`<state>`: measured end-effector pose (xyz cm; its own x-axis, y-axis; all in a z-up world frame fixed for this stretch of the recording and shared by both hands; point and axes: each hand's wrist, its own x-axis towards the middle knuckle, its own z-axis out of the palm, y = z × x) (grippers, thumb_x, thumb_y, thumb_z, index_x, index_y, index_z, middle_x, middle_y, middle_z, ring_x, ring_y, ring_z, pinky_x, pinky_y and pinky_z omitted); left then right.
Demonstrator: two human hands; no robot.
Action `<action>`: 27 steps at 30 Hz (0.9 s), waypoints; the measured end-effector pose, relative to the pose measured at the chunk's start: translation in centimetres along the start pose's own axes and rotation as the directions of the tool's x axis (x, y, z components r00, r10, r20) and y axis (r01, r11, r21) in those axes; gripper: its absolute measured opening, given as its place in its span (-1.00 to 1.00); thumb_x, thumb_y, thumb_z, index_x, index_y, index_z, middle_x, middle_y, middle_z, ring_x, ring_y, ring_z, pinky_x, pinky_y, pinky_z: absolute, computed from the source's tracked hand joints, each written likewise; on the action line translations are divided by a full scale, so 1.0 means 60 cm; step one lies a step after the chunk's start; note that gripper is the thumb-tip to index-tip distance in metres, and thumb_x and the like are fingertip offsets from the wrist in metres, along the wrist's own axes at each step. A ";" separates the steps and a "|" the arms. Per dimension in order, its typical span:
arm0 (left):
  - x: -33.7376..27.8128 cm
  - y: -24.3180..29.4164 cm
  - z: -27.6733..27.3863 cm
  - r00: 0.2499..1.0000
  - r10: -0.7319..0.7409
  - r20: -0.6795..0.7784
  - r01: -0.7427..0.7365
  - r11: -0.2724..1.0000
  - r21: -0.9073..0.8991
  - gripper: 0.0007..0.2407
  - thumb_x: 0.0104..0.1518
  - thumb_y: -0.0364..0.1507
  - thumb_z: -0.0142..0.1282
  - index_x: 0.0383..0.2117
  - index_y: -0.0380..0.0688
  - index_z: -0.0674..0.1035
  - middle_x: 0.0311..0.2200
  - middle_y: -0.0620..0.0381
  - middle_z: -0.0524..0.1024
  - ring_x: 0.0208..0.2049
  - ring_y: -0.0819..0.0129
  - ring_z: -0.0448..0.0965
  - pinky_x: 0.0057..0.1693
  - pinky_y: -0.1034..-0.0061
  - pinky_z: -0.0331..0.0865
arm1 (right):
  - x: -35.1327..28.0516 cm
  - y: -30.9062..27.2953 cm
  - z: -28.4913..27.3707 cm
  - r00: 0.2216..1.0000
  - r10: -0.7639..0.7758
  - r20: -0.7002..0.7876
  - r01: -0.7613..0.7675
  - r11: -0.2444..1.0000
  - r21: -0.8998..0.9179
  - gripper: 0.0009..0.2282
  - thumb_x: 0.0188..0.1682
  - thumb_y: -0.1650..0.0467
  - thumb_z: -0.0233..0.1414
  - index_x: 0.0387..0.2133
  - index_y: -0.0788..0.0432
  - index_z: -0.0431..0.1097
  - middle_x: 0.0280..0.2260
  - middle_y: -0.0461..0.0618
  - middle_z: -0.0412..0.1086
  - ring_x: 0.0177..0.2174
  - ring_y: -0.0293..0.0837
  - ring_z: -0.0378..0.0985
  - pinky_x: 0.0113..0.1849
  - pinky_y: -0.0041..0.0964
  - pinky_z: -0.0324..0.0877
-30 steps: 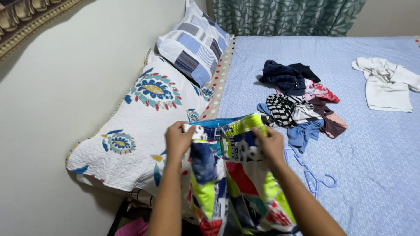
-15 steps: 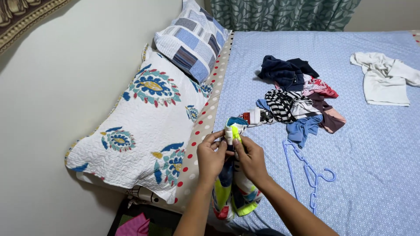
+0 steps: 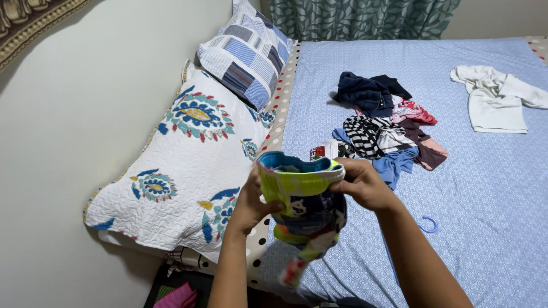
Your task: Hanging clothes on hangers and placing them inside a closet.
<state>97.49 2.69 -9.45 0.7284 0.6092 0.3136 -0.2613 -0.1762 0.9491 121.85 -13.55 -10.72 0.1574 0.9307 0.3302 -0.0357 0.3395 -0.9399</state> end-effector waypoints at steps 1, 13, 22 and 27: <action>0.003 -0.026 -0.012 1.000 0.001 0.004 -0.001 1.000 -0.002 -0.25 -0.37 -0.47 0.50 0.14 -0.07 0.41 0.02 0.15 0.55 0.03 0.42 0.55 0.16 0.44 0.44 | 0.003 -0.007 -0.006 1.000 -0.001 -0.004 0.001 1.000 -0.002 -0.68 -0.11 0.54 0.19 -0.04 0.30 0.49 -0.13 -0.05 0.55 -0.13 -0.23 0.56 -0.03 -0.26 0.45; 0.034 0.027 0.003 0.998 0.041 -0.047 -0.036 0.994 0.103 -0.69 0.03 -0.72 0.25 -0.06 -0.31 0.61 -0.17 0.05 0.69 -0.16 0.43 0.67 0.00 0.50 0.56 | -0.012 -0.065 0.016 0.931 -0.091 -0.353 -0.043 0.934 -0.354 -0.67 -0.11 0.53 0.22 -0.03 0.24 0.47 -0.13 -0.13 0.52 -0.13 -0.28 0.55 -0.08 -0.31 0.50; 0.011 0.032 -0.020 0.990 -0.140 0.034 0.133 0.978 0.161 -0.67 -0.03 -0.71 0.26 -0.08 -0.29 0.62 -0.22 0.06 0.71 -0.21 0.45 0.67 -0.04 0.56 0.53 | -0.035 -0.011 0.050 0.891 0.052 -0.450 -0.190 0.945 -0.267 -0.78 -0.12 0.54 0.21 -0.17 0.23 0.56 -0.24 -0.09 0.60 -0.24 -0.28 0.61 -0.14 -0.30 0.57; -0.002 0.002 -0.027 0.991 -0.086 -0.106 0.106 0.974 0.198 -0.70 0.00 -0.67 0.23 -0.09 -0.30 0.62 -0.20 0.06 0.70 -0.15 0.42 0.66 0.01 0.49 0.50 | -0.041 -0.003 0.099 0.855 0.036 -0.518 -0.188 0.952 -0.242 -0.77 -0.12 0.52 0.23 -0.17 0.20 0.56 -0.27 -0.09 0.60 -0.28 -0.32 0.60 -0.20 -0.36 0.53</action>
<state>96.34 3.83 -9.41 0.6766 0.7009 0.2259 -0.0521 -0.2604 0.9641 115.59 -15.11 -10.87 0.6445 0.7372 0.2030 0.1758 0.1156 -0.9776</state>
